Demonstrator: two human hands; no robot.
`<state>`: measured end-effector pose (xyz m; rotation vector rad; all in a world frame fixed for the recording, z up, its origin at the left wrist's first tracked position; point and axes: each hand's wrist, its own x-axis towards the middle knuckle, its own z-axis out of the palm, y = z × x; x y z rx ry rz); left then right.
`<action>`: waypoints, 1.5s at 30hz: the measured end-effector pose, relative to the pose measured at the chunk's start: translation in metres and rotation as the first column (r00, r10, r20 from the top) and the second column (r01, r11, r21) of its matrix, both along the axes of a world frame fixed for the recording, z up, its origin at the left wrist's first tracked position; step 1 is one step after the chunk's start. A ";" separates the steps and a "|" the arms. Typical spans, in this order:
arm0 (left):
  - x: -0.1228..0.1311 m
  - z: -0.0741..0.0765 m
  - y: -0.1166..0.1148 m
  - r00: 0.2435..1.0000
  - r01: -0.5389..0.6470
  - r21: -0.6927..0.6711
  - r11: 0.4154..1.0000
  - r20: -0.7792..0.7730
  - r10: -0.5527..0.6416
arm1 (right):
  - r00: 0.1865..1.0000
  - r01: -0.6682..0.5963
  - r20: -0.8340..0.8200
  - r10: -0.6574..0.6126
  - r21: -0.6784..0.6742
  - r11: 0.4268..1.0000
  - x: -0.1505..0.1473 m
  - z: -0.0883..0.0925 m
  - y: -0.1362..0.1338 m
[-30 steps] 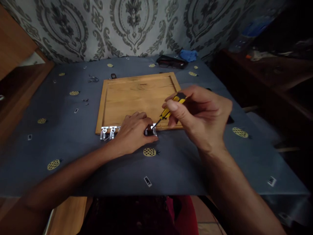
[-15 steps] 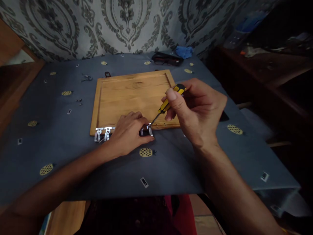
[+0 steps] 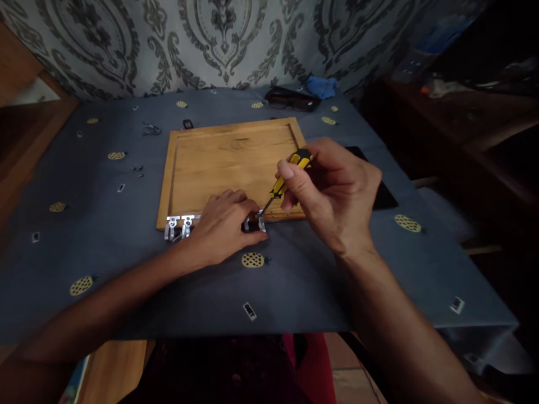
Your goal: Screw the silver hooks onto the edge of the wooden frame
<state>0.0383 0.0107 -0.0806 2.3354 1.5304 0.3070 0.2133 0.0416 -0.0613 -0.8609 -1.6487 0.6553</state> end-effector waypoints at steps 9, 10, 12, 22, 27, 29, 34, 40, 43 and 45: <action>-0.011 0.008 -0.008 0.999 -0.045 0.031 0.998 0.017 0.045 | 1.000 0.004 0.031 -0.006 0.045 0.999 -0.001 0.001 0.001; -0.012 0.008 -0.009 0.999 -0.049 0.041 0.998 0.012 0.048 | 1.000 0.001 0.027 -0.003 0.047 0.999 -0.001 0.001 0.001; -0.013 0.007 -0.010 0.999 -0.050 0.063 0.997 -0.001 0.050 | 1.000 0.007 0.026 -0.008 0.050 0.999 -0.002 0.000 0.001; -0.001 0.001 -0.012 0.991 0.004 0.116 0.993 -0.130 0.011 | 0.999 0.016 0.038 -0.016 0.019 1.000 -0.001 0.002 -0.001; -0.002 0.004 -0.012 0.987 0.009 0.098 0.995 -0.160 0.007 | 1.000 -0.002 0.027 0.001 0.031 1.000 0.000 0.002 0.001; -0.004 0.006 -0.013 0.987 0.013 0.096 0.995 -0.159 0.003 | 1.000 0.002 0.026 -0.003 0.024 1.000 0.000 0.002 0.001; -0.009 0.010 -0.016 0.986 0.026 0.066 0.997 -0.166 -0.015 | 1.000 -0.005 0.021 0.004 0.052 0.999 -0.001 0.002 0.001; -0.010 0.006 -0.016 0.986 0.009 0.074 0.997 -0.164 0.003 | 1.000 -0.020 0.006 0.020 0.039 0.999 0.000 0.002 0.002; -0.009 0.005 -0.016 0.987 -0.001 0.081 0.997 -0.163 0.014 | 1.000 -0.022 -0.001 0.022 0.037 0.999 0.000 0.002 0.002; -0.009 0.005 -0.016 0.987 -0.006 0.083 0.997 -0.160 0.019 | 1.000 -0.024 0.003 0.024 0.030 0.999 0.000 0.002 0.001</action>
